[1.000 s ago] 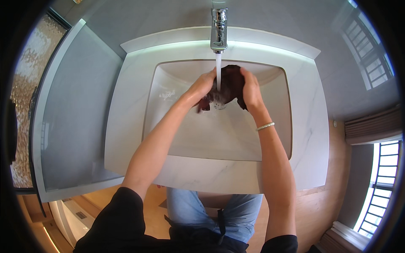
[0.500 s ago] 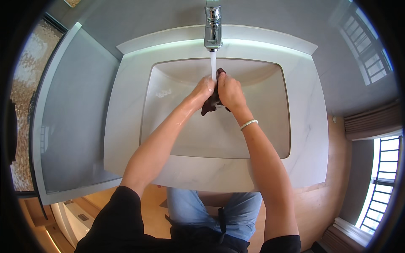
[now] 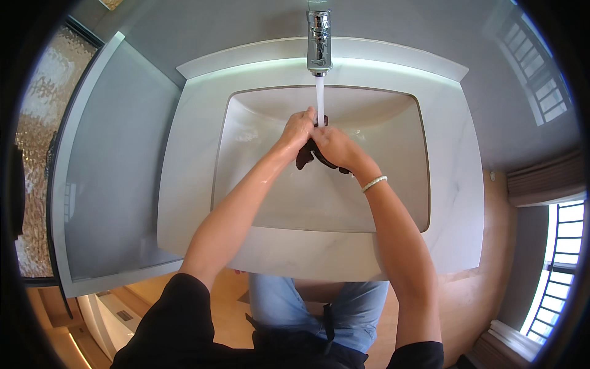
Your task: The person rinses and wrings out a cloth under running water in a sink.
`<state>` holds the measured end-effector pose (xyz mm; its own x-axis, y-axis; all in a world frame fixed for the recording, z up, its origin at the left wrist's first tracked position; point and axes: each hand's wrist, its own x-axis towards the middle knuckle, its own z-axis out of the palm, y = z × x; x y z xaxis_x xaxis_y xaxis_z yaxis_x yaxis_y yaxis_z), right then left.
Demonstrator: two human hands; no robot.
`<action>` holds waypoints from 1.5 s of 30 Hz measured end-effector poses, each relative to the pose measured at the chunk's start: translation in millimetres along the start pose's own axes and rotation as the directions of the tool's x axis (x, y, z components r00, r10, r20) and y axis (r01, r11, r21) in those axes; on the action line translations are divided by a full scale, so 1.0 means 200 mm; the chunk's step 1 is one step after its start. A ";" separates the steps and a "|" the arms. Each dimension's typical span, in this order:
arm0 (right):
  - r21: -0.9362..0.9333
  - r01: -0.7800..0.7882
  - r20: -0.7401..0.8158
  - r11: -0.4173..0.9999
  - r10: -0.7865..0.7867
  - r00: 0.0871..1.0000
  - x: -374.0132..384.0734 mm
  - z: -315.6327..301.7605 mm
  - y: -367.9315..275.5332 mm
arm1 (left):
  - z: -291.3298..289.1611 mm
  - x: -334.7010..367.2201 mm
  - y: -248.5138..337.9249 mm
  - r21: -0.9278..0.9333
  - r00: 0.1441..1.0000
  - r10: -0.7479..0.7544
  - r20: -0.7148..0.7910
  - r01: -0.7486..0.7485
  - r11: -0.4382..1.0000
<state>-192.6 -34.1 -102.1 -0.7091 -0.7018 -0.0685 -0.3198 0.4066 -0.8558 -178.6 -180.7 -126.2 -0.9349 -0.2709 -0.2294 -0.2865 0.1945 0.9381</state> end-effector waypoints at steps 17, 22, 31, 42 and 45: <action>0.074 -0.116 -0.361 0.990 0.135 0.923 0.08 -0.02 0.05 | -0.04 -0.11 0.19 -0.182 0.959 -0.043 0.279 0.097 0.978; 0.110 -0.261 -0.281 0.959 0.282 0.918 0.03 -0.09 0.02 | -0.10 -0.17 0.32 -0.057 0.967 -0.115 0.226 0.131 0.990; -0.078 -0.324 -0.278 0.943 0.292 0.915 -0.04 -0.23 0.00 | -0.21 -0.02 0.14 0.415 0.975 0.039 0.221 -0.130 0.900; 0.044 -0.093 -0.498 0.995 0.103 0.861 -0.01 -0.19 0.01 | -0.21 0.03 0.08 0.529 0.962 0.191 0.198 -0.269 0.805; 0.070 -0.195 -0.403 0.978 0.207 0.892 -0.03 -0.21 -0.06 | -0.19 0.02 0.09 0.374 0.911 0.364 0.193 -0.411 0.832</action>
<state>-210.5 -10.7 -69.1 -0.9515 -0.3060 -0.0317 -0.1303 0.4941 -0.8596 -180.0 -214.8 -100.8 -0.9966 0.0057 0.0823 0.0677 0.6253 0.7774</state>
